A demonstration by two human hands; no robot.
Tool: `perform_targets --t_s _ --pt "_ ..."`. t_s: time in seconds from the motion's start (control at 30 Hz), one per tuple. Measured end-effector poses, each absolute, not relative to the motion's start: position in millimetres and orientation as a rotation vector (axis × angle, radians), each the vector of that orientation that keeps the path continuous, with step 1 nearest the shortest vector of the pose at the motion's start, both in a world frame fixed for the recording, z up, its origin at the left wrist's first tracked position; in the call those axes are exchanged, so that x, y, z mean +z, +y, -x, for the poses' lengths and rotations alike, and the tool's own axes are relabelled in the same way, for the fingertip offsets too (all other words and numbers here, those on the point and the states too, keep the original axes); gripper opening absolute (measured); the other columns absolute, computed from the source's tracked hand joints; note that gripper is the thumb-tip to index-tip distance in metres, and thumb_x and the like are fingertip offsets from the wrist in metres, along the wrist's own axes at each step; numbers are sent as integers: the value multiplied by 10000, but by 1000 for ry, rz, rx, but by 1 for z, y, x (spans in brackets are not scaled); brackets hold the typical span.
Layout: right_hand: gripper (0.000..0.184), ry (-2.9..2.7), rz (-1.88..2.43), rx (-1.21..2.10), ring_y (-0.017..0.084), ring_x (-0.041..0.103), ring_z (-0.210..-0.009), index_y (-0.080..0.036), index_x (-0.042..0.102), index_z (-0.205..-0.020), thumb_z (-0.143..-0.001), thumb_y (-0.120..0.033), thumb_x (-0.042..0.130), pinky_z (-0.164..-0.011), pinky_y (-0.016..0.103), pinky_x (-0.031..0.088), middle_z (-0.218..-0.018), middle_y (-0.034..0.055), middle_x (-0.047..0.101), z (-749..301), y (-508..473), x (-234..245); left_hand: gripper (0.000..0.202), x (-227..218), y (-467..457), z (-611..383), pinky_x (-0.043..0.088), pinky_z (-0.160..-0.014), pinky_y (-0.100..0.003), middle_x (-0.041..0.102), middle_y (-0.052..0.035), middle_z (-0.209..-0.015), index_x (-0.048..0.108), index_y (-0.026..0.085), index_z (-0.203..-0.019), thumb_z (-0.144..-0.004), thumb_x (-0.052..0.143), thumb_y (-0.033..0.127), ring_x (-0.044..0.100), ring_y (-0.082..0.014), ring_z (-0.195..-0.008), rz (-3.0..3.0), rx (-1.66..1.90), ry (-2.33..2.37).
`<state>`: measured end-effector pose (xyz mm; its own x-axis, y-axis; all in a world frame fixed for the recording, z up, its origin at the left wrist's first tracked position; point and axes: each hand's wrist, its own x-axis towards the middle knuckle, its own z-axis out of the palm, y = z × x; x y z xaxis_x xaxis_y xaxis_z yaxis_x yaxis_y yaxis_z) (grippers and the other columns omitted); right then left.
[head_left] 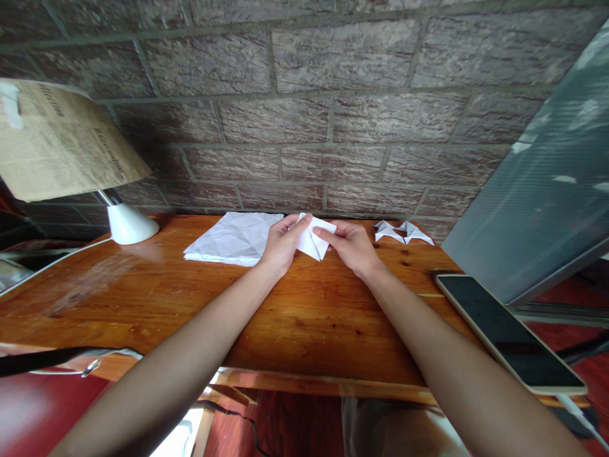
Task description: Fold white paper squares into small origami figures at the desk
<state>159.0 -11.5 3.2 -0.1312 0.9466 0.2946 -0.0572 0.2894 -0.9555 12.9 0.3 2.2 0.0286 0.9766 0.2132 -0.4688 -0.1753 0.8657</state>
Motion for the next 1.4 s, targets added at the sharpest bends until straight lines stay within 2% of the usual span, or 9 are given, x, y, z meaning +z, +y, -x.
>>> perform_targets --t_s 0.3,0.47,0.63,0.73,0.93,1.07,1.4 --pt "447 -1255 897 1054 153 622 -662 -168 752 -798 -611 -561 856 -635 284 492 -767 33 753 -159 -10 1 372 1 2 -12 456 -624 -227 670 21 -698 702 169 -734 -544 912 410 568 -99 -637 -1045 1512 713" --pt "408 -1225 932 980 153 625 -642 -176 762 -782 -624 -540 855 -611 281 477 -762 30 752 -165 -8 5 285 1 0 -8 464 -657 -245 686 10 -701 716 193 -841 -637 853 338 596 -128 -668 -1311 1544 780" --pt "441 -1376 896 1016 163 638 -663 -172 759 -779 -612 -569 850 -625 282 484 -763 34 756 -168 -8 6 198 -1 -2 -6 494 -731 -266 762 -48 -889 770 202 -916 -738 773 289 677 -182 -818 -1620 1540 791" --pt "448 -1441 887 1009 160 632 -647 -171 747 -792 -598 -559 861 -618 280 481 -743 30 749 -168 -8 5 174 -3 0 -5 513 -760 -282 774 -59 -914 784 200 -906 -772 748 306 690 -191 -826 -1636 1547 799" --pt "472 -1528 968 823 146 593 -602 -192 713 -853 -617 -579 842 -575 267 443 -693 5 718 -169 -7 3 238 1 -1 -7 532 -787 -318 777 -62 -862 784 192 -828 -695 825 385 693 -207 -819 -1510 1501 813" --pt "465 -1581 1000 742 138 563 -580 -195 681 -832 -623 -582 834 -577 268 423 -637 -10 680 -169 -8 4 285 5 -3 -8 523 -806 -329 770 -59 -854 784 187 -818 -641 869 394 682 -204 -825 -1452 1435 760" --pt "466 -1652 1017 723 145 564 -604 -197 638 -864 -630 -548 838 -603 265 424 -625 -21 665 -169 -11 6 307 5 -1 -5 468 -724 -253 724 -13 -755 762 155 -769 -562 908 330 626 -131 -721 -1227 1247 693"
